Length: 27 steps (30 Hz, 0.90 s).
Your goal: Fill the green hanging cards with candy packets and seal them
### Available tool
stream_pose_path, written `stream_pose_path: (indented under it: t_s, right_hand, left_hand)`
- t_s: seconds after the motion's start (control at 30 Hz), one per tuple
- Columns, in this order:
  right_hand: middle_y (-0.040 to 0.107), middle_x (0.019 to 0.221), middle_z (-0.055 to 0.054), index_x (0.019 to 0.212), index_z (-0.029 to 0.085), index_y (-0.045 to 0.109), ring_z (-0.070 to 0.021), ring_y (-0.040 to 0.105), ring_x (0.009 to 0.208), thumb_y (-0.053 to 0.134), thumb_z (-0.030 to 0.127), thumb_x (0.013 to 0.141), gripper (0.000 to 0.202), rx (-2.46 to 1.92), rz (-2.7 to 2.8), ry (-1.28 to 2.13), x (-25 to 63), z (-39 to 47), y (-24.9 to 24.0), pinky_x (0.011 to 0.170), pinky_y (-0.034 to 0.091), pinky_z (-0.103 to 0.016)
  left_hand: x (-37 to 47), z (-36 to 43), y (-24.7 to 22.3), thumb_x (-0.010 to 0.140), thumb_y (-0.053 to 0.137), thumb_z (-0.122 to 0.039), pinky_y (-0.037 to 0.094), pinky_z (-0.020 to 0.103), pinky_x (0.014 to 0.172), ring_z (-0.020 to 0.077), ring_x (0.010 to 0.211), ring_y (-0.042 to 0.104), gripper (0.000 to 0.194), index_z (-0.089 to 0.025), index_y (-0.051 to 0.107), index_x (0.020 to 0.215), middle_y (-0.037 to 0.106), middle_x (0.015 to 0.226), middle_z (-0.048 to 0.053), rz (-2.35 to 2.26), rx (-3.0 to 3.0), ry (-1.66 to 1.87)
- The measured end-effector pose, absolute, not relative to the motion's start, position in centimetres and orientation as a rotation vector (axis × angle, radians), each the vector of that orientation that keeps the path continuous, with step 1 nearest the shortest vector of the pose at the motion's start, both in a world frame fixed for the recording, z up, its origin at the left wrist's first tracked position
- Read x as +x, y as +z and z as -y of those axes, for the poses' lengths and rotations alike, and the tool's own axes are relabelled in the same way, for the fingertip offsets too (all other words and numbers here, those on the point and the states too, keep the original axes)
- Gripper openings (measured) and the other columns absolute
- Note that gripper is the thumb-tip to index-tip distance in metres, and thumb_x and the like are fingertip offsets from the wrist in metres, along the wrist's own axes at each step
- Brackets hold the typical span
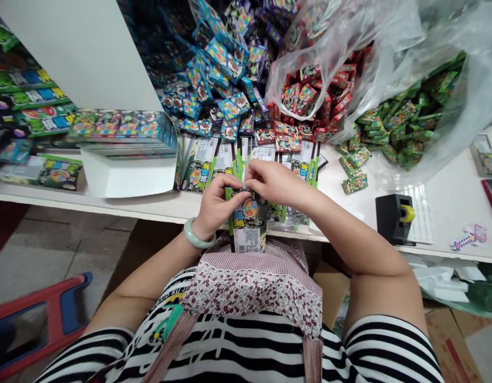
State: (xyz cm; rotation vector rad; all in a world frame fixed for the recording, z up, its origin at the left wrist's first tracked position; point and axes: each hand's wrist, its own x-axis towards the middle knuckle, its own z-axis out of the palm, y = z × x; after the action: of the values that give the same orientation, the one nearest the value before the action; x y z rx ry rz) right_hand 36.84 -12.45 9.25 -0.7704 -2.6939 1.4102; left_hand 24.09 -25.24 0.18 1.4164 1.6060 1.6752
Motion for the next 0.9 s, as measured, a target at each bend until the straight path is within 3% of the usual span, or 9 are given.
stream_pose_path:
  t_s: [0.1, 0.2, 0.33, 0.4, 0.53, 0.7, 0.8, 0.9]
  right_hand:
    - [0.056, 0.069, 0.003, 0.079, 0.019, 0.053, -0.0112, 0.05, 0.064, 0.06, 0.015, 0.084, 0.009, -0.81, 2.649, 1.461, 36.7, 12.2, 8.8, 0.063, 0.037, -0.027]
    - [0.056, 0.07, 0.005, 0.082, 0.02, 0.054, -0.0102, 0.05, 0.065, 0.066, 0.019, 0.079, 0.012, -0.857, 2.458, 1.767, 36.7, 11.5, 7.6, 0.062, 0.039, -0.024]
    - [0.055, 0.065, 0.004, 0.075, 0.019, 0.058, -0.0091, 0.048, 0.059, 0.074, 0.037, 0.072, 0.024, -0.989, 2.156, 2.446, 37.0, 10.7, 5.7, 0.054, 0.036, -0.022]
    - [0.056, 0.066, 0.003, 0.072, 0.019, 0.06, -0.0092, 0.05, 0.059, 0.078, 0.044, 0.066, 0.032, -0.985, 2.019, 2.588, 37.3, 10.6, 5.2, 0.055, 0.038, -0.023]
    - [0.065, 0.079, -0.001, 0.081, 0.02, 0.068, -0.0123, 0.056, 0.069, 0.081, 0.051, 0.067, 0.037, -0.839, 1.986, 2.466, 38.4, 10.1, 4.9, 0.063, 0.044, -0.026]
    - [0.067, 0.082, -0.003, 0.086, 0.021, 0.069, -0.0145, 0.059, 0.073, 0.077, 0.06, 0.071, 0.043, -0.902, 2.01, 1.97, 40.3, 9.5, 4.6, 0.065, 0.046, -0.028]
    - [0.066, 0.077, -0.003, 0.083, 0.021, 0.068, -0.0153, 0.058, 0.07, 0.076, 0.067, 0.067, 0.049, -0.961, 2.007, 1.865, 41.0, 10.2, 3.7, 0.064, 0.047, -0.029]
    - [0.067, 0.077, -0.003, 0.083, 0.021, 0.068, -0.0157, 0.058, 0.069, 0.074, 0.069, 0.068, 0.051, -0.954, 2.064, 1.88, 41.4, 11.4, 2.5, 0.064, 0.049, -0.03]
  left_hand:
    - [24.2, 25.1, 0.1, 0.085, 0.073, -0.036, 0.048, 0.028, 0.077, 0.0133, 0.08, 0.059, 0.023, -0.02, 0.058, 0.088, 0.061, 0.084, -0.001, -1.633, 1.432, 1.682]
    - [24.1, 25.3, 0.1, 0.085, 0.073, -0.033, 0.049, 0.029, 0.08, 0.0139, 0.083, 0.059, 0.022, -0.02, 0.056, 0.093, 0.06, 0.087, 0.0, -1.607, 1.455, 1.664]
    - [24.4, 27.0, 0.0, 0.081, 0.075, -0.04, 0.053, 0.031, 0.083, 0.0172, 0.091, 0.064, 0.043, -0.02, 0.055, 0.114, 0.063, 0.101, 0.005, -1.483, 1.318, 1.537]
    - [24.5, 28.5, 0.1, 0.083, 0.072, -0.048, 0.056, 0.033, 0.083, 0.0193, 0.092, 0.067, 0.049, -0.02, 0.056, 0.12, 0.067, 0.102, 0.007, -1.31, 1.265, 1.367]
    - [21.9, 31.8, 2.1, 0.092, 0.061, -0.052, 0.058, 0.036, 0.087, 0.0218, 0.096, 0.071, 0.041, -0.019, 0.064, 0.115, 0.072, 0.101, 0.008, -1.326, 1.298, 1.372]
    - [10.6, 33.2, 6.8, 0.093, 0.064, -0.039, 0.055, 0.038, 0.098, 0.0184, 0.1, 0.07, 0.028, -0.023, 0.063, 0.116, 0.073, 0.107, 0.003, -2.283, 1.597, 1.892]
    - [3.1, 31.0, 6.7, 0.096, 0.054, -0.034, 0.043, 0.045, 0.114, 0.0237, 0.127, 0.059, 0.033, -0.018, 0.06, 0.124, 0.066, 0.13, 0.009, -2.622, 1.848, 1.456]
    - [-1.1, 28.6, 4.4, 0.092, 0.048, -0.023, 0.035, 0.046, 0.119, 0.0221, 0.131, 0.055, 0.033, -0.013, 0.061, 0.12, 0.066, 0.129, 0.01, -2.655, 1.83, 1.123]
